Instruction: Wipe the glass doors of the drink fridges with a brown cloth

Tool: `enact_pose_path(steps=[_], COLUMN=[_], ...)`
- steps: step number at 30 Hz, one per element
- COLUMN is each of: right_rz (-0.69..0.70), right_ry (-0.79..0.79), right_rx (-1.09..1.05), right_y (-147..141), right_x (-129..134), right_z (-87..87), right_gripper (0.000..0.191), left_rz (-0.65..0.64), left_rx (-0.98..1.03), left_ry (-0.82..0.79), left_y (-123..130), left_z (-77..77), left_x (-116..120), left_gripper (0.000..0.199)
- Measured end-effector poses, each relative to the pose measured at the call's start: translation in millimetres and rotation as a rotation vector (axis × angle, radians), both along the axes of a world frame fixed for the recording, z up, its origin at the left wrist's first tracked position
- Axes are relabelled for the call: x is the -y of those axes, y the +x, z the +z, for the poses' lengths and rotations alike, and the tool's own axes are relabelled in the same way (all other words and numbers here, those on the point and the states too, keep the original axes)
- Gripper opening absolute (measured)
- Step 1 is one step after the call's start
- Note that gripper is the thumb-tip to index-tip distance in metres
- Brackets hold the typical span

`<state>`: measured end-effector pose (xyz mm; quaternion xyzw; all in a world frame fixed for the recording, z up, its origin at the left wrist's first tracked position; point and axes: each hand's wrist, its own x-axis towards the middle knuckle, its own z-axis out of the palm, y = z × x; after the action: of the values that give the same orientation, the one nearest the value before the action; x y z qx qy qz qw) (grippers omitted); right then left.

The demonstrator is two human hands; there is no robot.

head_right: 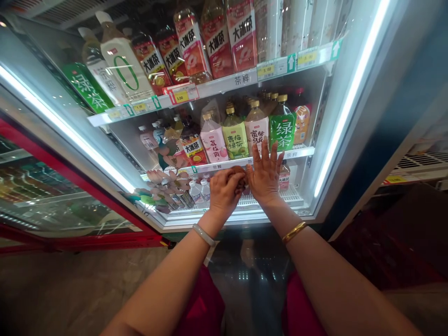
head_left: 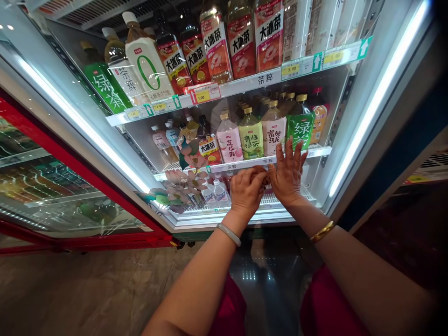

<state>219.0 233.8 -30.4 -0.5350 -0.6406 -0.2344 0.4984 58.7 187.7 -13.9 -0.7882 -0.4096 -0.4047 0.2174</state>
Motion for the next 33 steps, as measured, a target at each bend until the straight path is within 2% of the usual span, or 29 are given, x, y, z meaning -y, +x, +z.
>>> enact_pose_path(steps=[3,5,7,9,12,16,18,21,24,26,29,33], right_rz=[0.016,0.022,0.025,0.027,0.028,0.042,0.049,0.051,0.064,0.076,0.088,0.08], right_ry=[-0.03,-0.056,-0.067,-0.068,-0.077,-0.061,-0.044,-0.06,-0.073,-0.068,-0.071,-0.074], right_rx=[0.014,0.016,0.013,0.005,0.003,0.04,0.05,0.039,0.024,0.015,0.015,0.043], right_y=[3,5,6,7,8,13,14,15,15,15,15,15], right_x=[3,4,4,4,2,-1,-2,-1,1,2,4,6], right_z=[0.7,1.0,1.1,0.8,-0.3,-3.5,-4.9,-5.5,-4.3,-3.5,-2.8,-2.7], right_gripper=[0.073,0.072,0.072,0.071,0.071,0.072,0.072,0.071,0.071,0.069,0.069,0.071], left_rz=[0.1,0.155,0.143,0.074,-0.002,0.073,0.144,0.158,0.051,-0.026,-0.033,0.12], left_rx=[0.217,0.258,0.17,0.026,-0.044,0.185,0.262,0.187,0.038,-0.051,-0.056,0.23], left_ry=[0.077,0.051,-0.022,-0.074,-0.059,0.048,0.061,-0.012,-0.081,-0.077,-0.059,-0.04], left_y=[-8,-10,-7,-1,5,-4,-9,-7,7,15,14,2], left_z=[12.6,11.9,3.6,-5.2,-5.4,11.1,12.2,-1.0,-18.5,-23.5,-16.1,-0.1], left_x=[-1,-2,-3,-2,1,-1,-5,-8,-4,-2,-3,-6], left_gripper=[0.041,0.041,0.04,0.037,0.036,0.041,0.041,0.039,0.036,0.032,0.031,0.039])
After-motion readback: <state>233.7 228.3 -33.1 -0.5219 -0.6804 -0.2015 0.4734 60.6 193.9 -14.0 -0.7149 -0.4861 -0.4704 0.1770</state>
